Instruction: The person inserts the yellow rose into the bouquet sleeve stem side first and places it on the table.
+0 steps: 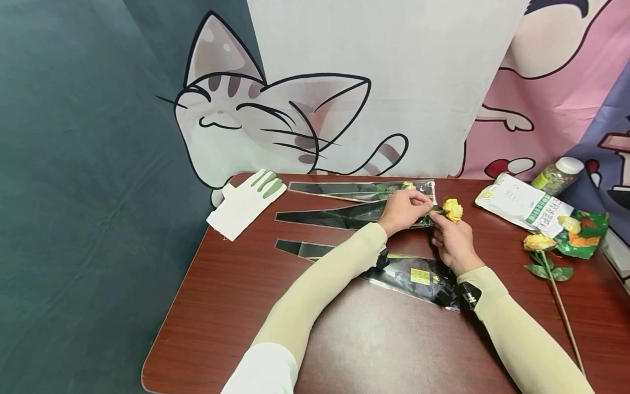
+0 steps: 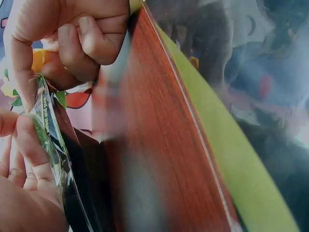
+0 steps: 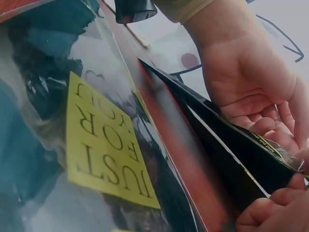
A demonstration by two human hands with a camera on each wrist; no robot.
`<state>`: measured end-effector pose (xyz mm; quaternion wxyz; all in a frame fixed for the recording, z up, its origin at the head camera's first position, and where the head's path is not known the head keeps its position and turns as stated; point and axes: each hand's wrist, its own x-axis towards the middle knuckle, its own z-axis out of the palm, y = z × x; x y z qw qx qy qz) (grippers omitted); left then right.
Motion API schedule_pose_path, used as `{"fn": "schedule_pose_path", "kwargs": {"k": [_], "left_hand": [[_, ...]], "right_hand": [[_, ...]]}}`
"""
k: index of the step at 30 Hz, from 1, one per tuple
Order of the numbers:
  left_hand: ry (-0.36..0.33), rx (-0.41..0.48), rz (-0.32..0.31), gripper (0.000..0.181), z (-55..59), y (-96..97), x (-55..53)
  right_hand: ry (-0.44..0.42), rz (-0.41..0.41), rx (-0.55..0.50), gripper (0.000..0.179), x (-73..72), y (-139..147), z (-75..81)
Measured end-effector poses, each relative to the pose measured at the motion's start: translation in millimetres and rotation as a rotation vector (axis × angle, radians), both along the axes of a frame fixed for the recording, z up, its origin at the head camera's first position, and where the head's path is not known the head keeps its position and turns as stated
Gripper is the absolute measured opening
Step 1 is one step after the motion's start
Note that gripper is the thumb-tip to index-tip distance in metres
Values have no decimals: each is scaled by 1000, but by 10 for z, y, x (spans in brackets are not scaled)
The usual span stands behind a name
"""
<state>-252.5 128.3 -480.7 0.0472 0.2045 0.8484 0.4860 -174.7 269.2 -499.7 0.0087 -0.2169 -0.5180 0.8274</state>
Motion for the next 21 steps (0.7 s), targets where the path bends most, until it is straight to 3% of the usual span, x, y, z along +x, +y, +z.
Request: {"fn": "schedule_pose_path", "kwargs": {"k": [7, 16, 21], "left_hand": [[12, 8, -3, 9, -39, 5, -1], [4, 55, -43, 11, -118, -19, -32], [-8, 45, -23, 10, -107, -9, -34]], "right_hand": [[64, -53, 53, 16, 5, -5, -6], [76, -135, 114, 29, 5, 23, -13], [100, -275, 100, 35, -27, 57, -25]]}}
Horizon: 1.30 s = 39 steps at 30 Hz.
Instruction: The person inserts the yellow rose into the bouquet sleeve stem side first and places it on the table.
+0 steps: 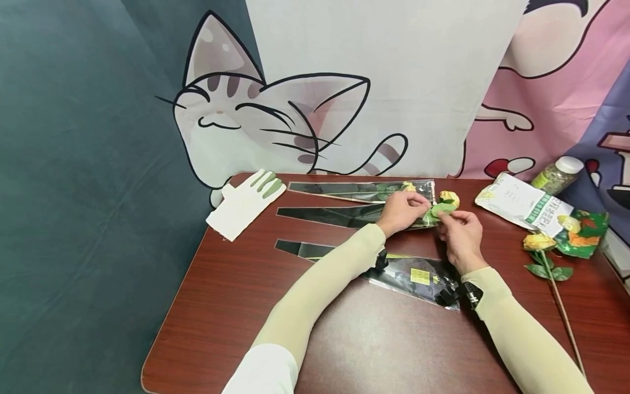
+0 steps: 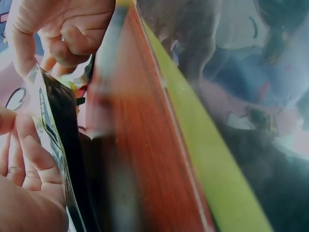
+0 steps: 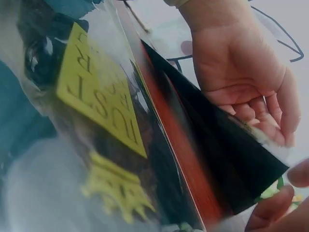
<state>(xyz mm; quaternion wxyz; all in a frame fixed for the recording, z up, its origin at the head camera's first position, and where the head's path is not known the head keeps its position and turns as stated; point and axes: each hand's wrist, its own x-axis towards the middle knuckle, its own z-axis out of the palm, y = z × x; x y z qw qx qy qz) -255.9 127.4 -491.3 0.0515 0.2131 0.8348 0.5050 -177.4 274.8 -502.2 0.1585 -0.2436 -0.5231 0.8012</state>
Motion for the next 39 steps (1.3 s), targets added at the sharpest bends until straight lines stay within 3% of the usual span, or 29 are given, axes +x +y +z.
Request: {"fn": "schedule_pose_path", "kwargs": {"k": [3, 6, 12, 16, 25, 39], "left_hand": [[-13, 1, 9, 10, 28, -3, 10], [-23, 9, 2, 9, 40, -19, 24], [-14, 19, -4, 9, 20, -8, 24], [-2, 17, -11, 10, 12, 9, 22], [-22, 21, 13, 7, 30, -25, 30], [-35, -2, 31, 7, 73, 1, 63]], "right_hand": [[15, -78, -8, 38, -38, 75, 15], [-27, -73, -1, 39, -75, 181, 44], [-100, 131, -9, 29, -101, 365, 75], [-110, 192, -38, 18, -82, 430, 73], [10, 173, -68, 6, -37, 381, 83], [120, 184, -123, 14, 27, 292, 78]]}}
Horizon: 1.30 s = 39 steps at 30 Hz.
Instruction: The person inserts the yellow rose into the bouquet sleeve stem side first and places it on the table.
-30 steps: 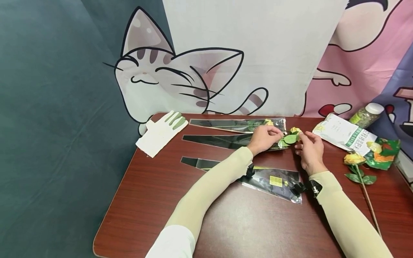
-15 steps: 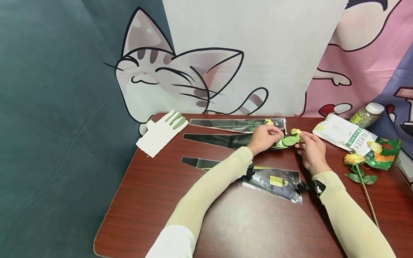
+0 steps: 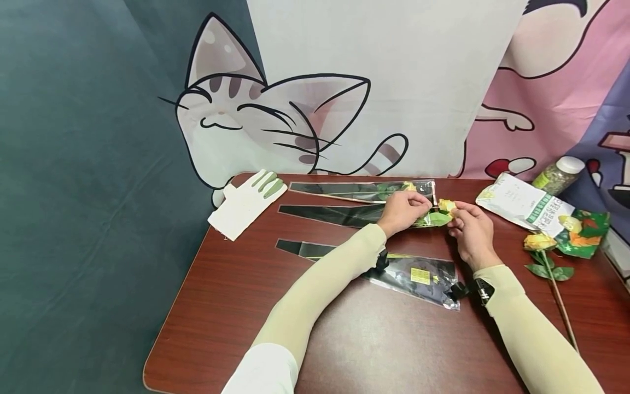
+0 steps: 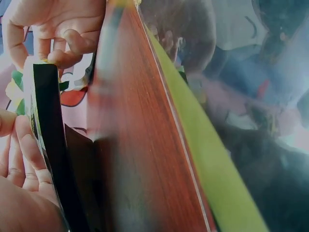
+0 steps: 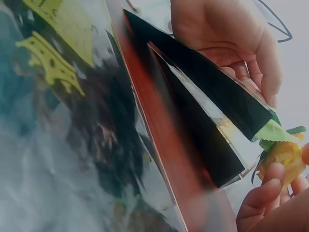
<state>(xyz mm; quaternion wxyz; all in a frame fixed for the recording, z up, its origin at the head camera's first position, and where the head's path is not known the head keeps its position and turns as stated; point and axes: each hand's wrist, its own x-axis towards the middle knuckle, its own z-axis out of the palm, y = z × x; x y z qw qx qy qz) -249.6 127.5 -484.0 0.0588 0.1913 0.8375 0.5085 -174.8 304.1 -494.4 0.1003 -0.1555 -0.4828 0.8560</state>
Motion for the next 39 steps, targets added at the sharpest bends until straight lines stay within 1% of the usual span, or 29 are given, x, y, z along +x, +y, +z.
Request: {"fn": "schedule_pose_path", "kwargs": {"k": [4, 7, 17, 29, 32, 39], "left_hand": [[4, -7, 10, 8, 12, -4, 15], [12, -14, 15, 8, 14, -1, 16], [24, -17, 27, 9, 3, 10, -1], [24, -33, 26, 8, -5, 7, -21], [24, -30, 22, 8, -5, 3, -24], [43, -23, -14, 10, -1, -8, -17]], "right_hand": [[30, 17, -13, 13, 16, -27, -20], [36, 27, -12, 14, 22, -41, -32], [33, 74, 62, 17, 48, -88, -61], [-4, 151, 220, 23, 53, -88, -91], [-9, 165, 245, 22, 46, -94, -96], [-43, 206, 335, 19, 38, -65, -115]]}}
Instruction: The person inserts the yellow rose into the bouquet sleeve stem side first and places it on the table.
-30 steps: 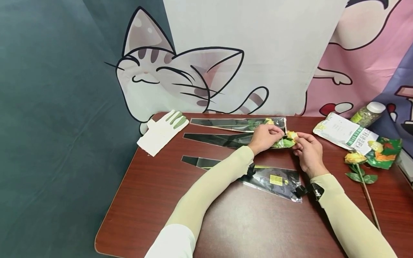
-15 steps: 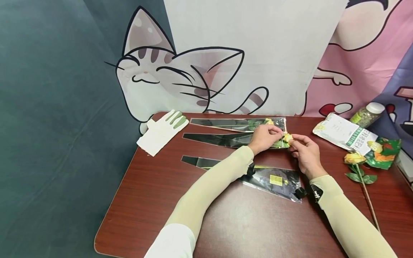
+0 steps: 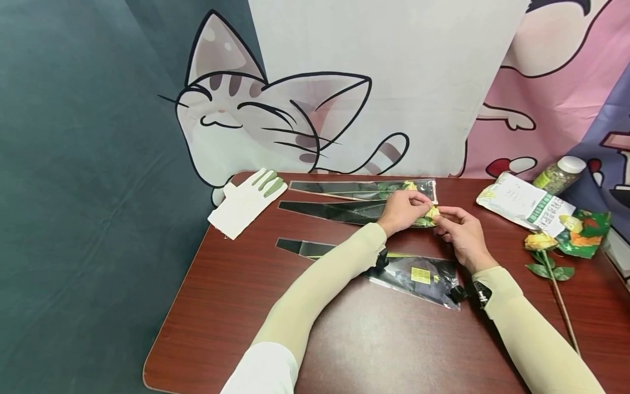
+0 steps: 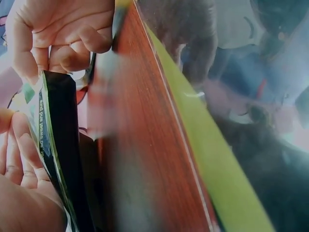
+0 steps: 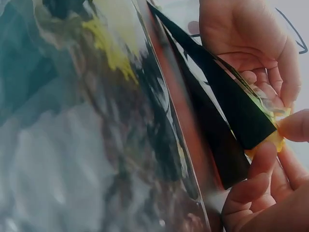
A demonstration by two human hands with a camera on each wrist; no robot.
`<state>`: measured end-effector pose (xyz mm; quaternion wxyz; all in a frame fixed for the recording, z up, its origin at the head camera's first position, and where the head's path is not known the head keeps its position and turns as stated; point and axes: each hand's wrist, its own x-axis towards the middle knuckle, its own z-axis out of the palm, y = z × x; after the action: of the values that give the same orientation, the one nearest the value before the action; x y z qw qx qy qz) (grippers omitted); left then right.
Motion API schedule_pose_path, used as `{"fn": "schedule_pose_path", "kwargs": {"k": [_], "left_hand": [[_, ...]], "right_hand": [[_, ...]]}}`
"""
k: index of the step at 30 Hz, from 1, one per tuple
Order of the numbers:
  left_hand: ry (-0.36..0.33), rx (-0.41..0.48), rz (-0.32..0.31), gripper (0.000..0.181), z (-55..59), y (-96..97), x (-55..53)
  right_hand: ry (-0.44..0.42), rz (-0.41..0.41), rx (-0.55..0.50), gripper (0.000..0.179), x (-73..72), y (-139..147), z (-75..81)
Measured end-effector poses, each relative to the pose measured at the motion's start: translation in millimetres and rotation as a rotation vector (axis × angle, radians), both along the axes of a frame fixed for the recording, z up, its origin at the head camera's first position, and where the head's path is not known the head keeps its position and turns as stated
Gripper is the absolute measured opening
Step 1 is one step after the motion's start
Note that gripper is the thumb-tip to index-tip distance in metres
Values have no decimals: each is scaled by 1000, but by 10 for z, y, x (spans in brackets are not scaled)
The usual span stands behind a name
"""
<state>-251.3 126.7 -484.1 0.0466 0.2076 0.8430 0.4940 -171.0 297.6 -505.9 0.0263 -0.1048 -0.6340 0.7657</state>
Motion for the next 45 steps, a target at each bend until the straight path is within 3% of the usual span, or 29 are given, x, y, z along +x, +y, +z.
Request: {"fn": "schedule_pose_path", "kwargs": {"k": [9, 22, 34, 45], "left_hand": [[-18, -8, -68, 7, -10, -30, 1], [-56, -12, -98, 4, 15, -33, 23], [-74, 13, -159, 7, 17, -63, 8], [-76, 46, -149, 7, -23, -97, -13]], "right_hand": [[0, 106, 175, 20, -13, 109, 13], [-67, 131, 365, 10, -86, 103, 67], [-119, 199, 409, 7, -134, 91, 86], [-106, 316, 406, 12, -115, 106, 87]]}}
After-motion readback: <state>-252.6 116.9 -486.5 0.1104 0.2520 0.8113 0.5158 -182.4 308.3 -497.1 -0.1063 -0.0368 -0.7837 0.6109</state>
